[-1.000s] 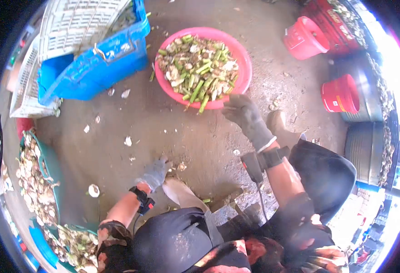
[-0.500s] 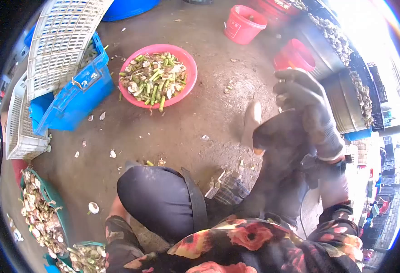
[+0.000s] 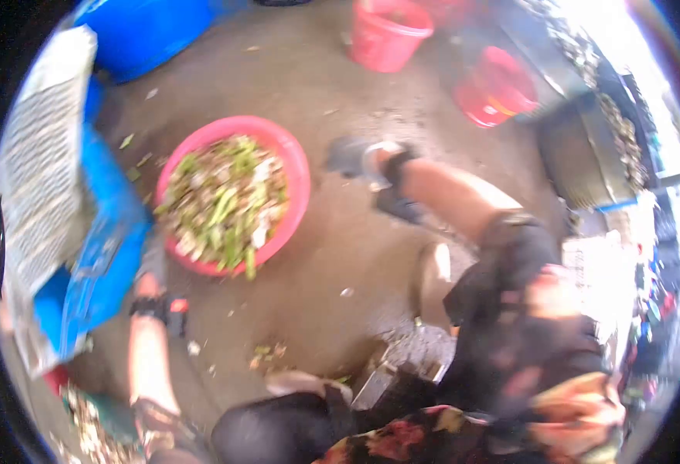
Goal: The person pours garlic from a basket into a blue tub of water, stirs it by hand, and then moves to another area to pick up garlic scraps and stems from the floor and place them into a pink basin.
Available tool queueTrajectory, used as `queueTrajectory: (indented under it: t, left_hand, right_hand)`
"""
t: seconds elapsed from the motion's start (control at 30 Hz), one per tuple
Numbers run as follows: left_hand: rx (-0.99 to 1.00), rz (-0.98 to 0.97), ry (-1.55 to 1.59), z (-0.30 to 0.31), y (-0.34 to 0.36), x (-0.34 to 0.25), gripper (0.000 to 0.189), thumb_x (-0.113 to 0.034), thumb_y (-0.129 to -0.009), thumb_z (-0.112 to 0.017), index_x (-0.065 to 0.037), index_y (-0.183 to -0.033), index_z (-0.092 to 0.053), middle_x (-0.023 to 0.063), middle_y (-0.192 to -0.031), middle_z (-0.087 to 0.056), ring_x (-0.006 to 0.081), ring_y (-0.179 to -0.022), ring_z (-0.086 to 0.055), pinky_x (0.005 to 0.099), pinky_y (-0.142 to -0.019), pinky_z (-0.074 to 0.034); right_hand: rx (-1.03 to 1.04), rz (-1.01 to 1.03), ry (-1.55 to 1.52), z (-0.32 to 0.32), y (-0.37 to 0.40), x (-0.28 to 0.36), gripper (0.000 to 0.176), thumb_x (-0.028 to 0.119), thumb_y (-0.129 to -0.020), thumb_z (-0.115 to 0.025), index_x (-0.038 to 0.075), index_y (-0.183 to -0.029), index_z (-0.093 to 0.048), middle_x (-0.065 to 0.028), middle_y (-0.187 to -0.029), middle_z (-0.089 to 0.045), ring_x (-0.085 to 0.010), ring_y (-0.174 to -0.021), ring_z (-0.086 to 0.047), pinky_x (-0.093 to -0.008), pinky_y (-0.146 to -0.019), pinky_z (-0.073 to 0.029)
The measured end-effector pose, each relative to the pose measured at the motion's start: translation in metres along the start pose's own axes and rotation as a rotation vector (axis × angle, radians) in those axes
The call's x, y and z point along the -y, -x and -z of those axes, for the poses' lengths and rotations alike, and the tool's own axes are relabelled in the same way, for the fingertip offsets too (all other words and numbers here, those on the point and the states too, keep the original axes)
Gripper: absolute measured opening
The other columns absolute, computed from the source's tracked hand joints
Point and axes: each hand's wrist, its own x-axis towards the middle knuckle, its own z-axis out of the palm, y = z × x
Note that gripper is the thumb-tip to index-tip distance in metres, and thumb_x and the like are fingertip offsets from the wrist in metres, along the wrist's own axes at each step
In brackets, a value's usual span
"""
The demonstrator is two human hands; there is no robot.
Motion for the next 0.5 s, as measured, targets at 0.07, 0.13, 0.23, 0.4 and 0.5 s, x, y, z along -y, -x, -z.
queueTrajectory:
  t: [0.07, 0.13, 0.23, 0.4, 0.5]
  left_hand:
    - [-0.024, 0.041, 0.037, 0.022, -0.024, 0.010, 0.053, -0.039, -0.086, -0.050, -0.006, -0.127, -0.042, 0.0099, -0.121, -0.050, 0.0229, -0.109, -0.048, 0.0355, -0.089, -0.038]
    - [-0.035, 0.078, 0.069, 0.036, -0.043, 0.014, 0.054, -0.040, -0.087, -0.047, -0.005, -0.127, -0.042, 0.0110, -0.122, -0.049, 0.0238, -0.111, -0.046, 0.0360, -0.093, -0.036]
    - [0.002, 0.131, 0.140, 0.039, -0.058, 0.010, 0.055, -0.042, -0.088, -0.044, -0.003, -0.127, -0.041, 0.0127, -0.124, -0.047, 0.0252, -0.115, -0.044, 0.0368, -0.100, -0.032]
    - [0.175, 0.232, 0.272, -0.034, -0.023, -0.033, 0.055, -0.043, -0.088, -0.042, -0.008, -0.130, -0.038, 0.0115, -0.128, -0.045, 0.0246, -0.117, -0.042, 0.0363, -0.103, -0.030]
    - [0.577, 0.101, 0.211, -0.066, -0.006, -0.065, 0.058, -0.046, -0.086, -0.044, -0.013, -0.133, -0.036, 0.0098, -0.131, -0.042, 0.0230, -0.119, -0.040, 0.0355, -0.104, -0.028]
  right_hand:
    - [0.083, -0.333, -0.393, -0.059, -0.041, -0.007, 0.021, 0.012, -0.071, -0.063, 0.009, -0.092, -0.063, -0.0122, -0.088, -0.062, -0.0282, -0.079, -0.060, -0.0382, -0.067, -0.049]
    - [-0.070, -0.417, -0.492, -0.067, -0.065, 0.008, 0.021, 0.019, -0.074, -0.063, 0.010, -0.092, -0.064, -0.0105, -0.087, -0.064, -0.0259, -0.073, -0.063, -0.0372, -0.063, -0.051]
    - [-0.329, -1.131, -1.162, -0.054, -0.097, 0.028, 0.034, 0.029, -0.067, -0.066, 0.004, -0.089, -0.066, -0.0183, -0.084, -0.065, -0.0293, -0.080, -0.063, -0.0385, -0.071, -0.050]
    - [-0.271, -1.172, -1.391, -0.057, -0.092, 0.012, 0.028, 0.020, -0.067, -0.064, 0.005, -0.091, -0.066, -0.0197, -0.092, -0.063, -0.0332, -0.090, -0.061, -0.0398, -0.076, -0.048]
    - [-0.276, -1.176, -1.341, -0.029, -0.064, -0.003, 0.028, 0.020, -0.066, -0.066, 0.006, -0.090, -0.067, -0.0218, -0.082, -0.064, -0.0260, -0.079, -0.065, -0.0376, -0.070, -0.050]
